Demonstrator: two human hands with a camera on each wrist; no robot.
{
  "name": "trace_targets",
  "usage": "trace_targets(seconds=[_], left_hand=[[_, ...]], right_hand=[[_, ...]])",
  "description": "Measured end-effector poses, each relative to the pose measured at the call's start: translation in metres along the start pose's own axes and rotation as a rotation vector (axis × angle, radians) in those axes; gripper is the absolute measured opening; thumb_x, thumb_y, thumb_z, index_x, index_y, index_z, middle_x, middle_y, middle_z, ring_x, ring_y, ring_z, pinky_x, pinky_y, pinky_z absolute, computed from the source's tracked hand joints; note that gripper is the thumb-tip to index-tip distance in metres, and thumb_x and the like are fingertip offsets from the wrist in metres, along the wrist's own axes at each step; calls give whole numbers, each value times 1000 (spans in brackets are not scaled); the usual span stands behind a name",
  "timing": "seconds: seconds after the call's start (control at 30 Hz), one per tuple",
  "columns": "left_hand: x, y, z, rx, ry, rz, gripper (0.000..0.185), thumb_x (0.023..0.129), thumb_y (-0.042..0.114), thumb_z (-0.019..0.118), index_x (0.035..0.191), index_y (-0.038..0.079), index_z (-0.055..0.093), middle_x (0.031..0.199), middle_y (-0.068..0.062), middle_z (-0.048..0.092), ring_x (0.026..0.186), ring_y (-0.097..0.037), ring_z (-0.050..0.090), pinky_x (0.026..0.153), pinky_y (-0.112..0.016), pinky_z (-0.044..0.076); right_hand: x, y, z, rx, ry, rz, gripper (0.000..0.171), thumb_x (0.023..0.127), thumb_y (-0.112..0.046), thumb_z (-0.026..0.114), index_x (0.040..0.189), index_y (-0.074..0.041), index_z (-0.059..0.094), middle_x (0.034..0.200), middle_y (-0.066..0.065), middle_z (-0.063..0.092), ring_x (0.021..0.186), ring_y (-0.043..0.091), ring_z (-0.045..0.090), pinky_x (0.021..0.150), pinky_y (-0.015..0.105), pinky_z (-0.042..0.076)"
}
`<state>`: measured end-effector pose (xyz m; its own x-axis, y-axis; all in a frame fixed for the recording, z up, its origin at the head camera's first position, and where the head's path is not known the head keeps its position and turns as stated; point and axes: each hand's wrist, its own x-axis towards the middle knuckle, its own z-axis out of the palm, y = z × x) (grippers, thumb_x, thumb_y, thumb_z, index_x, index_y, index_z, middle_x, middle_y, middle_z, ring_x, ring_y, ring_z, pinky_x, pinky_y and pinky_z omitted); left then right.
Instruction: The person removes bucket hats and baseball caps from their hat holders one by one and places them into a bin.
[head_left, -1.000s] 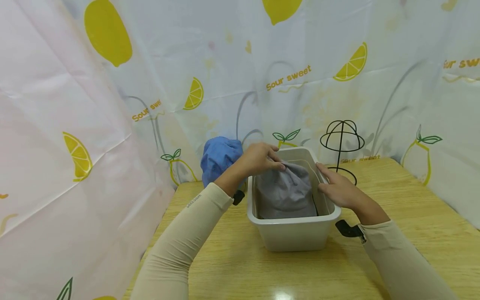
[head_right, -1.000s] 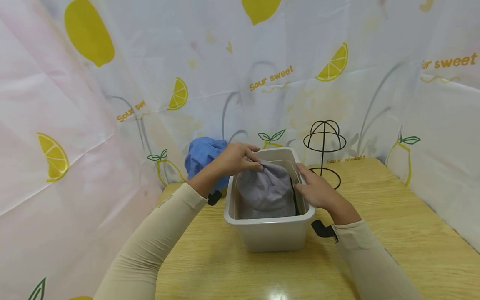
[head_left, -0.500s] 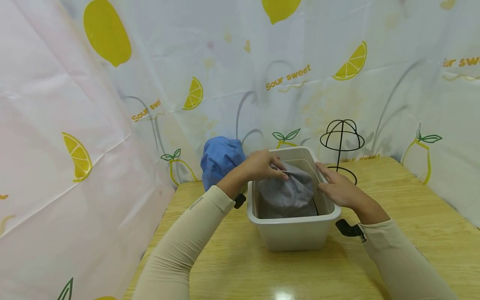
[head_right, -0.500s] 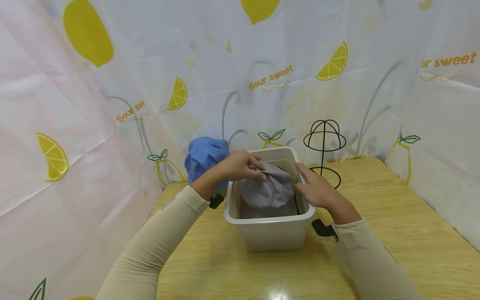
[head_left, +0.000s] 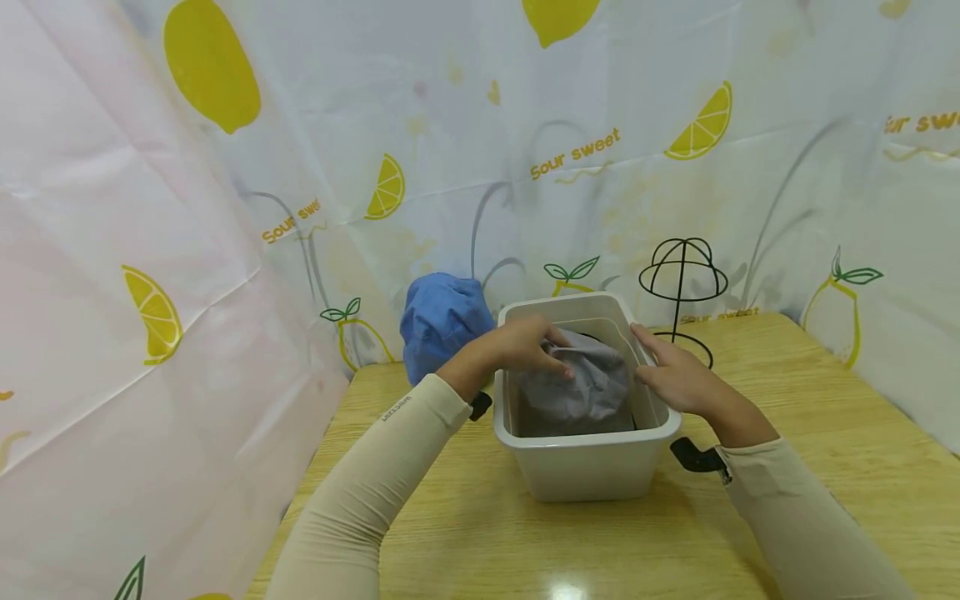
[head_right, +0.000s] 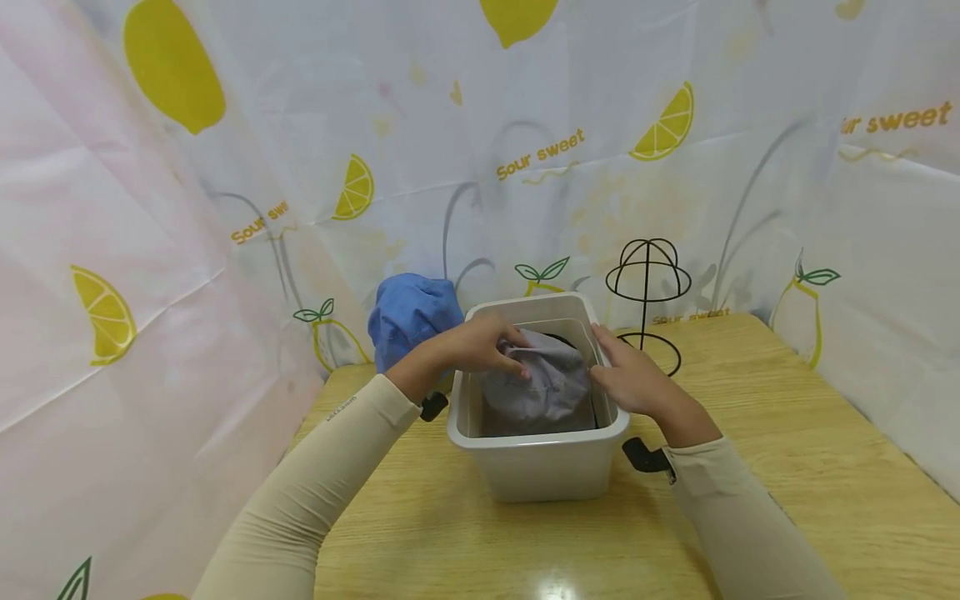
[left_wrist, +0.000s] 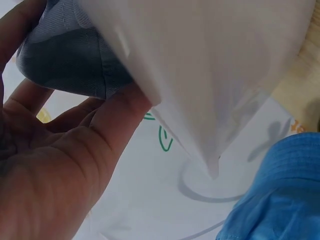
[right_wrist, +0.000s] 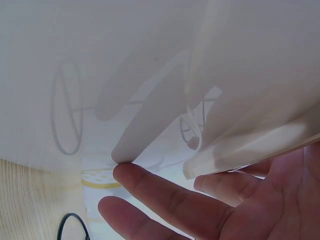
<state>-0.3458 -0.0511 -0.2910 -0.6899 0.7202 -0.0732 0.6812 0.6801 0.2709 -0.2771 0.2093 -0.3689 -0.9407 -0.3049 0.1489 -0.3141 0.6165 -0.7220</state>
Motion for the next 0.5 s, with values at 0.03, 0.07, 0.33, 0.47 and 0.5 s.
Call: trace_targets(seconds=[0.03, 0.07, 0.33, 0.47, 0.5], left_hand=[[0, 0, 1, -15, -13, -7, 51, 85, 38, 87, 130, 17, 75, 126, 2, 74, 99, -9, 57, 88, -22, 47], [0, -1, 2, -20, -27, -11, 53, 84, 38, 87, 131, 17, 74, 127, 2, 74, 99, -10, 57, 88, -23, 47], [0, -4, 8, 140, -153, 52, 78, 88, 41, 82, 155, 18, 50, 150, -5, 54, 135, -22, 52, 115, -36, 40], [-1, -5, 12, 178, -202, 86, 88, 93, 39, 78, 164, 16, 32, 159, -10, 41, 144, -25, 44, 121, -39, 36], [-1, -5, 14, 172, -208, 88, 89, 94, 39, 77, 165, 16, 29, 159, -10, 40, 145, -25, 43, 121, -39, 36]], right_hand=[[0, 0, 0, -1, 0, 0, 74, 101, -12, 46, 166, -2, 11, 167, 32, 19, 140, 57, 42, 96, 63, 53], [0, 0, 0, -4, 0, 0, 74, 102, -12, 46, 166, -2, 11, 167, 32, 19, 141, 57, 41, 97, 63, 52], [0, -1, 0, -22, -2, 13, 73, 103, -14, 46, 166, -4, 11, 168, 31, 18, 142, 57, 39, 99, 65, 50], [-1, -2, -1, -27, -7, 14, 73, 104, -15, 45, 166, -4, 10, 168, 32, 18, 142, 58, 38, 99, 66, 49], [-1, -2, -2, -30, -7, 15, 73, 104, -15, 45, 166, -4, 10, 168, 32, 17, 142, 59, 37, 99, 67, 49]])
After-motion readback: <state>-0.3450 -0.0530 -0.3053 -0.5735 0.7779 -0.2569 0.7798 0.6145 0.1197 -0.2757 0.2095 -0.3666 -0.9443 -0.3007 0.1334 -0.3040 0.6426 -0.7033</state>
